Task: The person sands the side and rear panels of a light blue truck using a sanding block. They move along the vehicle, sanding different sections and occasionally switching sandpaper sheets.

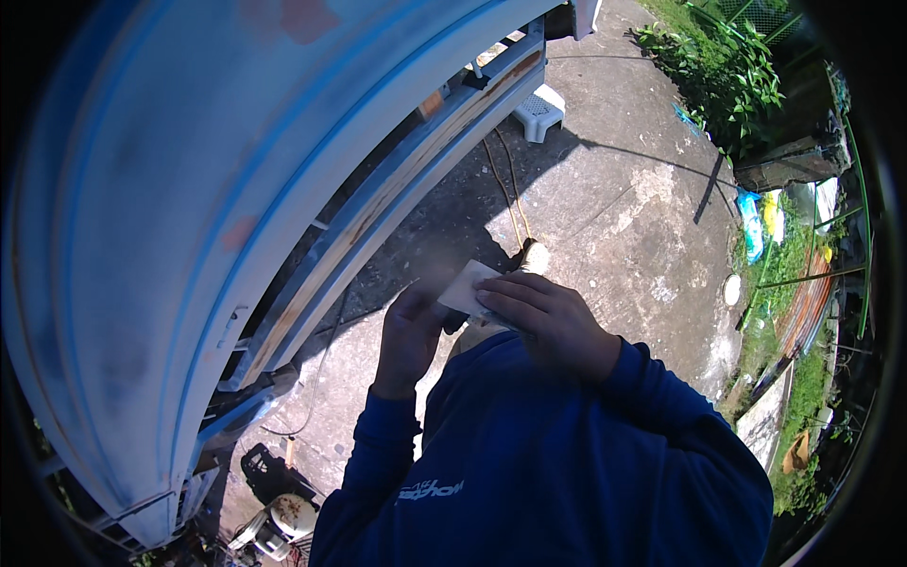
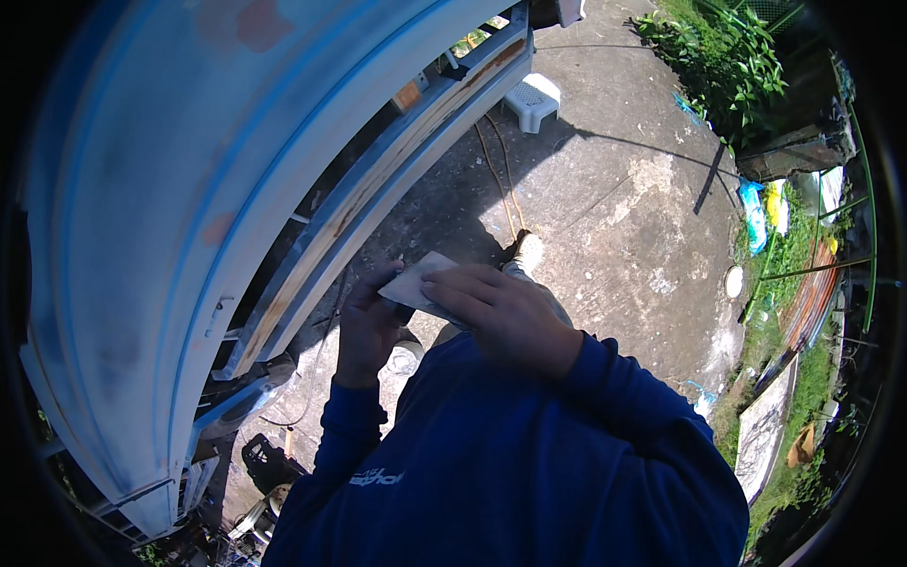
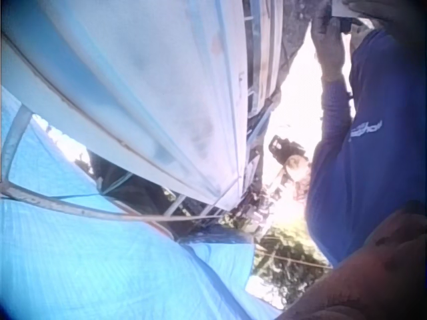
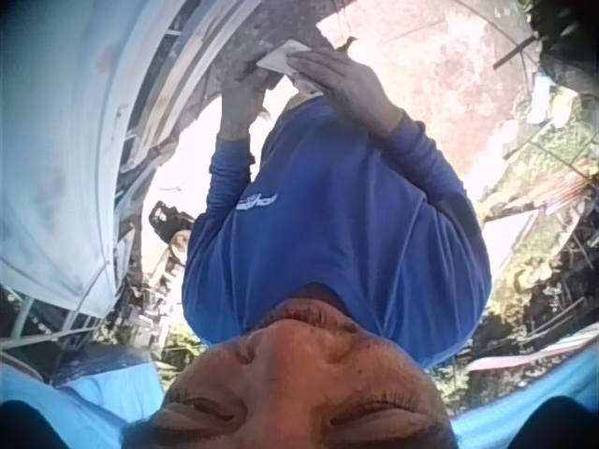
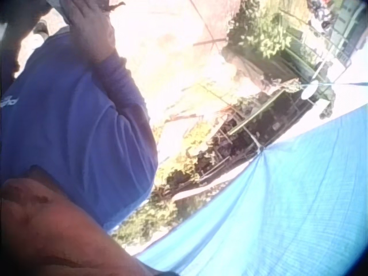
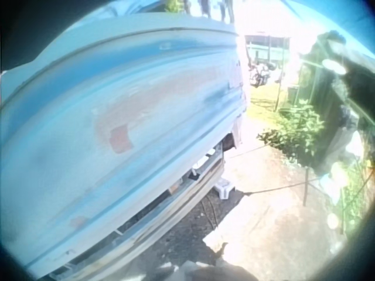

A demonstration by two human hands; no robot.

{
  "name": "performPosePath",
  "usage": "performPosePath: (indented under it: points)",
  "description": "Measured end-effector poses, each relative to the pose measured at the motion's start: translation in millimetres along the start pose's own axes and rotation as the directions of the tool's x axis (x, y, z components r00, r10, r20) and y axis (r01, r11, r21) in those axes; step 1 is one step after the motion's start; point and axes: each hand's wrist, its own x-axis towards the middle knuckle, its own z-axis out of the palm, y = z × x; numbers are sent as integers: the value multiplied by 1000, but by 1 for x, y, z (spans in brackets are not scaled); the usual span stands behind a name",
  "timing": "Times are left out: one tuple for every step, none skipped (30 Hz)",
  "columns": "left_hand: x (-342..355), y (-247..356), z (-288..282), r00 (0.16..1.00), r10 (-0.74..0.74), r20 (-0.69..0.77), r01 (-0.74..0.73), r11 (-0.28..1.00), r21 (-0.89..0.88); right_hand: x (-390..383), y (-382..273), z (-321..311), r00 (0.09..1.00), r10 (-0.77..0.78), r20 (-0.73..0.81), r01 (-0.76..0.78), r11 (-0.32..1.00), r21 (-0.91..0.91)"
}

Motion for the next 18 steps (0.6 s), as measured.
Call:
performPosePath:
  points:
    - [0,0,1,1000,6,17,-7,998,62,-1,1,0,1000,7,-1,-7,1000,12]
    - [-1,0,1,999,11,34,-15,992,123,-1,1,-1,1000,14,-3,-14,1000,23]
    - [-1,0,1,999,15,51,-24,983,184,-2,2,-2,1000,21,-4,-20,999,35]
    - [-1,0,-1,997,19,71,-34,974,222,-2,1,-2,999,34,6,-34,999,38]
    - [1,0,-6,996,22,90,-45,965,260,-2,1,-3,999,48,16,-48,998,41]
    - [3,-1,-9,994,24,110,-56,953,297,-2,1,-4,998,61,26,-63,997,43]
    - [5,-3,-12,993,21,114,-51,962,268,-3,2,-2,996,94,11,-94,993,64]
    - [8,-6,-14,993,18,117,-46,970,239,-5,5,3,992,126,-3,-126,988,86]
    - [11,-8,-16,993,15,121,-41,977,209,-7,6,4,987,159,-17,-157,982,107]
    - [12,-11,-18,993,18,113,-34,990,135,-8,6,4,987,160,-19,-158,983,92]
    - [14,-14,-19,994,21,104,-27,998,61,-9,6,3,987,161,-22,-159,984,76]
    - [16,-16,-19,995,23,96,-22,1000,-14,-10,7,3,987,161,-24,-160,985,60]
    - [16,-16,-15,996,-9,94,10,1000,-14,-11,7,3,991,133,-11,-132,989,72]
    - [16,-15,-10,995,-41,92,42,999,-15,-12,9,5,994,105,3,-105,991,84]
    - [17,-15,-5,993,-72,91,74,997,-15,-12,10,5,997,76,16,-78,992,96]
    - [17,-16,-1,993,-67,98,67,998,0,-10,12,4,995,94,22,-96,992,85]
    - [18,-17,2,992,-62,106,61,998,14,-8,14,2,993,112,28,-114,991,74]
    - [20,-19,4,992,-57,115,54,998,29,-6,16,0,991,131,33,-133,989,63]
